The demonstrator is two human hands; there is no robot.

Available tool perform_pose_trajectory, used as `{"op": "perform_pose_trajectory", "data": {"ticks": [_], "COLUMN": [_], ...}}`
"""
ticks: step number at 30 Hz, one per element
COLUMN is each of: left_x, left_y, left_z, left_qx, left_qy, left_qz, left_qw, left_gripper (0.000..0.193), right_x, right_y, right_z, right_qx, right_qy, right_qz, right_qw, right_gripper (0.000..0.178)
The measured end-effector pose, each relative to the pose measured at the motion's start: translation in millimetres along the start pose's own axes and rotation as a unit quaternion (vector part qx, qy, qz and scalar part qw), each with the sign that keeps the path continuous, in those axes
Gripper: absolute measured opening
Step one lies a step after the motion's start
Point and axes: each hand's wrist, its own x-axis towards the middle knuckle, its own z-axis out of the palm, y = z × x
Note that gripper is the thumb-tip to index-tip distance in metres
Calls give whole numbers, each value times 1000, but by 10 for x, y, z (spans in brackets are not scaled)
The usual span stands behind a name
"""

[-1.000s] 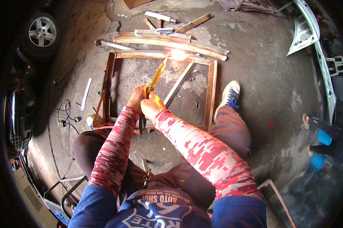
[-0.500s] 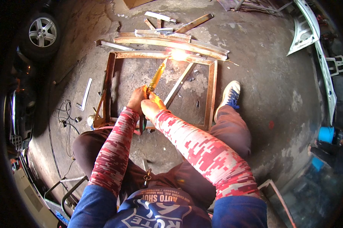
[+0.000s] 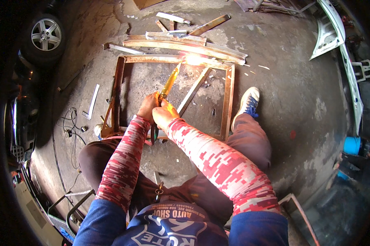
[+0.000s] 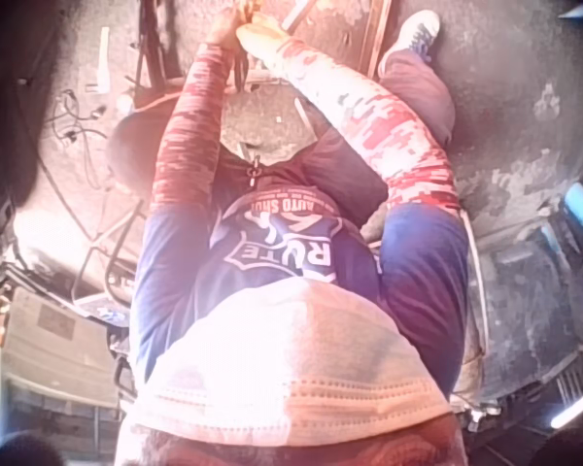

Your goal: The person sits on the floor and uses a welding torch to join metal pieces of a rectangular frame. They repeatedly apply the torch to the joints, then use a hammer to tap and align the frame sections.

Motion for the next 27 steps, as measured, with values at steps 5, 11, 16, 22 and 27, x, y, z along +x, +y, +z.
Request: {"op": "perform_pose_trajectory", "data": {"ticks": [5, 11, 16, 22, 27], "left_x": [-25, -22, 10, 21, 3], "left_y": [-25, -37, -41, -51, -44], "left_z": [-25, -20, -38, -50, -44], "left_qx": [19, -1, 30, 46, 22], "left_qy": [-40, -48, -44, -44, -43], "left_qz": [45, 34, 34, 38, 32], "left_qw": [998, 998, 998, 997, 998], "left_gripper": [43, 42, 43, 43, 44], "right_x": [0, -12, -29, -29, -13], "right_y": [0, -12, -21, -22, -6], "right_z": [-2, -23, -17, -21, -9], "right_qx": [7, 14, 13, 31, 27], "right_qy": [-4, -12, -7, -17, -20], "right_qz": [7, 10, 3, 7, 7], "right_qw": [1000, 1000, 1000, 999, 999], "right_gripper": [27, 43, 42, 43, 38]}}
